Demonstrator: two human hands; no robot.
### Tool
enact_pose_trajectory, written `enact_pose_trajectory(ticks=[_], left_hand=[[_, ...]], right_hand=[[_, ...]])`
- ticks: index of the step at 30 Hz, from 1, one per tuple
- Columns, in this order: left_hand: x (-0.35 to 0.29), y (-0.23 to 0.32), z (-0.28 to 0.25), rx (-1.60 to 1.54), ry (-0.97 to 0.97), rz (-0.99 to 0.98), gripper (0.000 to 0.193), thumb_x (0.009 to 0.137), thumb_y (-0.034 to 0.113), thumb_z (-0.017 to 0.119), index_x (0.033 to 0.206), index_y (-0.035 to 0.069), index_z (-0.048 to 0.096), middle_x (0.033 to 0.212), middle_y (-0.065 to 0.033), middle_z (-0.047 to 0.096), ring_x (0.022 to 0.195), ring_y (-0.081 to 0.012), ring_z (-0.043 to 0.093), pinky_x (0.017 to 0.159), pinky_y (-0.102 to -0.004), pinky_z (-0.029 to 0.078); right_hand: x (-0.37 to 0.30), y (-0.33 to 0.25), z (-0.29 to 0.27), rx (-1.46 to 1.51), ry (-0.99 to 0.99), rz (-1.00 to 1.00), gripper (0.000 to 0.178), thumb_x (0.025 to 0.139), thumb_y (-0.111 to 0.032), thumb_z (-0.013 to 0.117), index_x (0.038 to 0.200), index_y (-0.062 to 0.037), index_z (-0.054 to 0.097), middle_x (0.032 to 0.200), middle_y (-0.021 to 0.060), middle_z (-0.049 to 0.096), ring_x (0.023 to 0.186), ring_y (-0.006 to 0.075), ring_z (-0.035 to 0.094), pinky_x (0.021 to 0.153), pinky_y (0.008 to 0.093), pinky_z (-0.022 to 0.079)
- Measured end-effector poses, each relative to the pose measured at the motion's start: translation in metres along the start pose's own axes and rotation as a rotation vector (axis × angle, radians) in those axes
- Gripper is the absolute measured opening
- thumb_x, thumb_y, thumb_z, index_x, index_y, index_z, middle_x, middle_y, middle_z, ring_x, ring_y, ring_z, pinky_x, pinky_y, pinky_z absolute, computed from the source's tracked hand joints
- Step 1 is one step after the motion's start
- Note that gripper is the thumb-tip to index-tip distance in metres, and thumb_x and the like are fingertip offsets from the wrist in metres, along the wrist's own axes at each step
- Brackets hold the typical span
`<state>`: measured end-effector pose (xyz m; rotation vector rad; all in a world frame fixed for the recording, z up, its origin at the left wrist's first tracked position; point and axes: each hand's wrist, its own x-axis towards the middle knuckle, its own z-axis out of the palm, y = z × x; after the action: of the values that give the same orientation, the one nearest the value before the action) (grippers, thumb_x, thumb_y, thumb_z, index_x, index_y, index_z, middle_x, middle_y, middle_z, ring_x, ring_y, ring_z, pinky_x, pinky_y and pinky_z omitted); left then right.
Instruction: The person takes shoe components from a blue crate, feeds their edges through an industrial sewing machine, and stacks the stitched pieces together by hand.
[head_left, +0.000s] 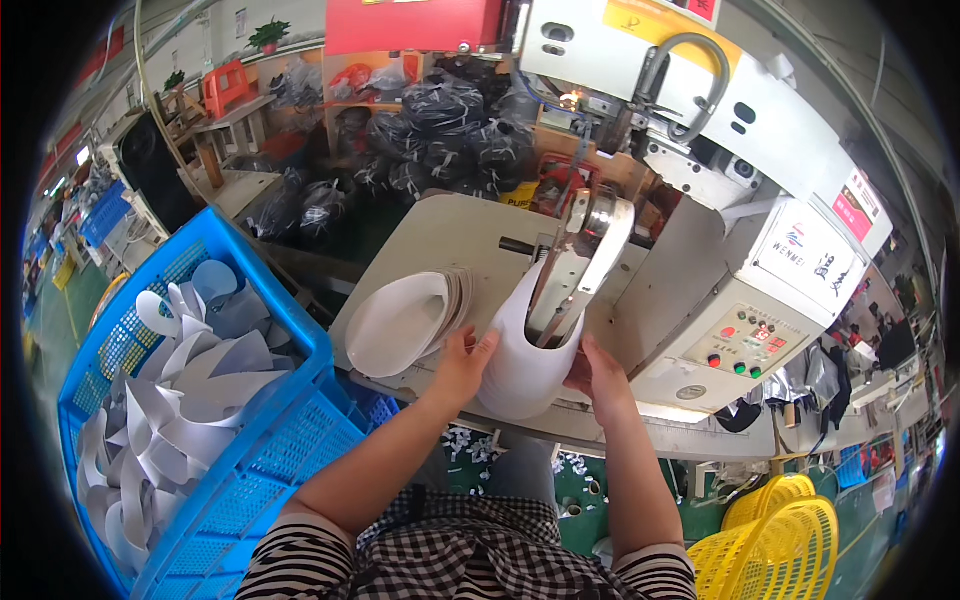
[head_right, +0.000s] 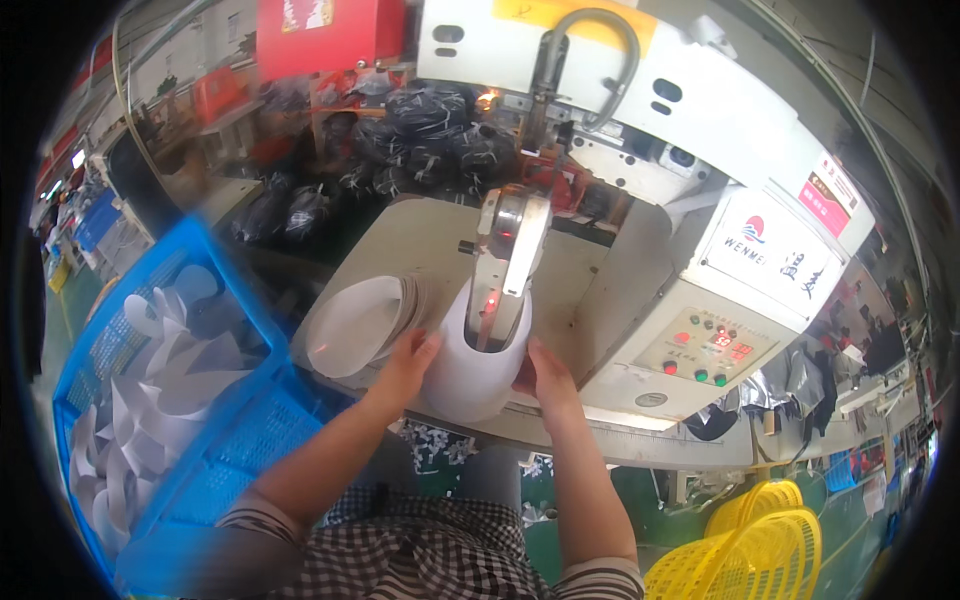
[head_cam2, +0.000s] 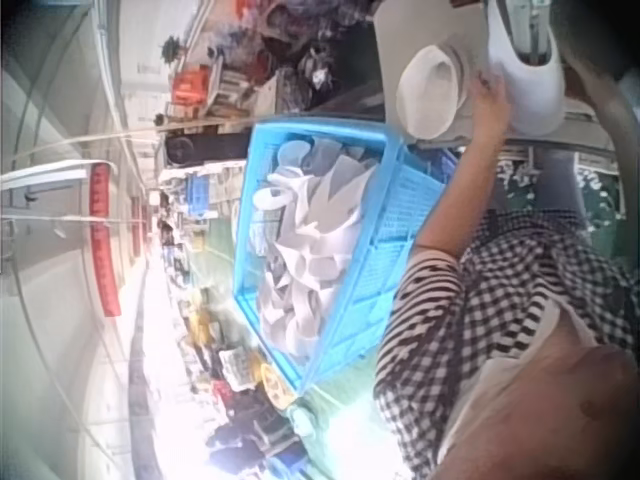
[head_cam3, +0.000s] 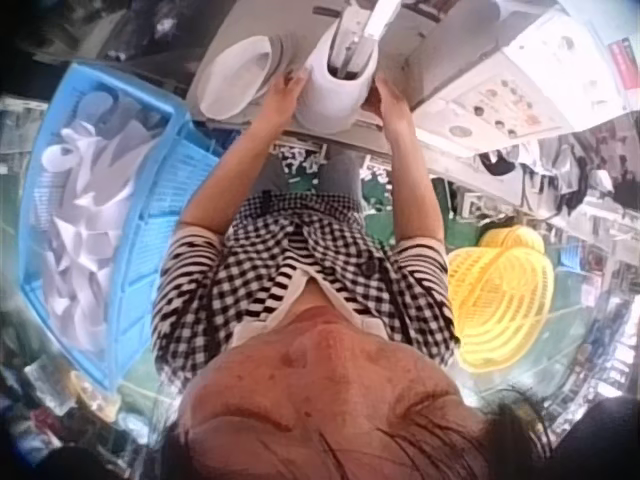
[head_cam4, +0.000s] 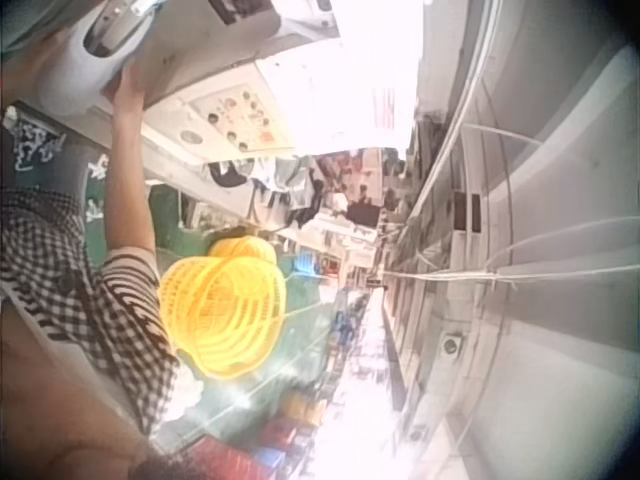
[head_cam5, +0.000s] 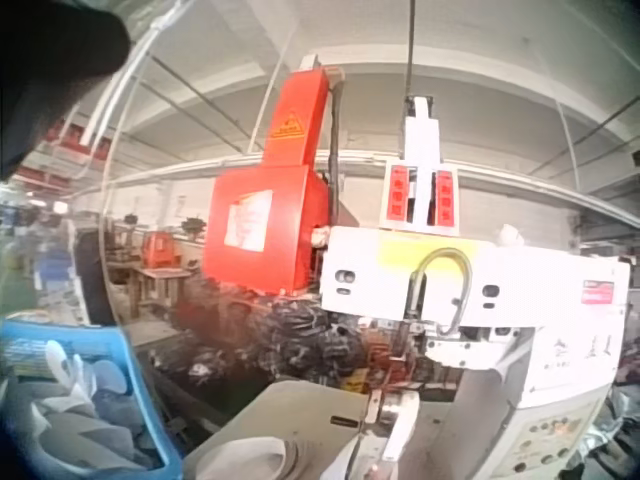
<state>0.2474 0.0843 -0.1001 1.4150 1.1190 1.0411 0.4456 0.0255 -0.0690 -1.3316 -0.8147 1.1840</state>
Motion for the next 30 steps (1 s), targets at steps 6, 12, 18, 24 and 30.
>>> enact_pose_trajectory(ticks=[6,12,18,24,30], left_hand=[[0.003,0.012,-0.006,-0.263,-0.155,-0.172,0.06,0.087,0.045,0.048,0.116,-0.008,0.043,0.103,-0.0146,0.055,0.096,-0.0195,0.051,0.084,-0.029,0.04],[0.001,0.025,-0.011,-0.26,-0.157,-0.263,0.063,0.086,0.047,0.049,0.117,-0.007,0.041,0.107,-0.0137,0.053,0.096,-0.0199,0.051,0.083,-0.0319,0.041],[0.009,0.012,-0.01,-0.413,-0.164,-0.412,0.06,0.086,0.048,0.049,0.116,-0.004,0.043,0.107,-0.0106,0.053,0.097,-0.0192,0.051,0.086,-0.0303,0.038],[0.001,0.014,-0.01,-0.338,-0.089,-0.325,0.05,0.089,0.042,0.046,0.114,-0.001,0.047,0.109,-0.0095,0.054,0.1,-0.0167,0.05,0.087,-0.0302,0.037],[0.0,0.012,-0.012,-0.822,-0.25,-0.305,0.043,0.089,0.033,0.049,0.115,-0.001,0.047,0.112,-0.0096,0.054,0.103,-0.0192,0.05,0.091,-0.0339,0.037]], right_hand=[[0.019,0.001,-0.002,-0.067,0.008,0.107,0.056,0.087,-0.055,0.038,0.11,-0.0075,0.055,0.095,0.0061,0.061,0.082,0.0165,0.057,0.072,0.0304,0.044],[0.026,0.008,0.002,-0.02,0.035,0.051,0.062,0.084,-0.061,0.037,0.112,-0.0081,0.054,0.098,0.0081,0.06,0.086,0.0184,0.057,0.074,0.0333,0.046],[0.031,0.019,0.0,-0.099,-0.009,-0.077,0.068,0.084,-0.062,0.037,0.121,-0.0062,0.047,0.112,0.0116,0.055,0.096,0.023,0.055,0.079,0.038,0.046],[0.019,-0.005,0.005,0.369,-0.177,0.017,0.058,0.088,-0.051,0.041,0.126,-0.0072,0.042,0.127,0.0108,0.045,0.113,0.0248,0.044,0.095,0.0396,0.035],[0.003,0.011,0.015,0.46,-0.129,0.057,0.053,0.089,-0.043,0.044,0.127,-0.0063,0.04,0.126,0.0079,0.046,0.115,0.0213,0.043,0.096,0.0355,0.034]])
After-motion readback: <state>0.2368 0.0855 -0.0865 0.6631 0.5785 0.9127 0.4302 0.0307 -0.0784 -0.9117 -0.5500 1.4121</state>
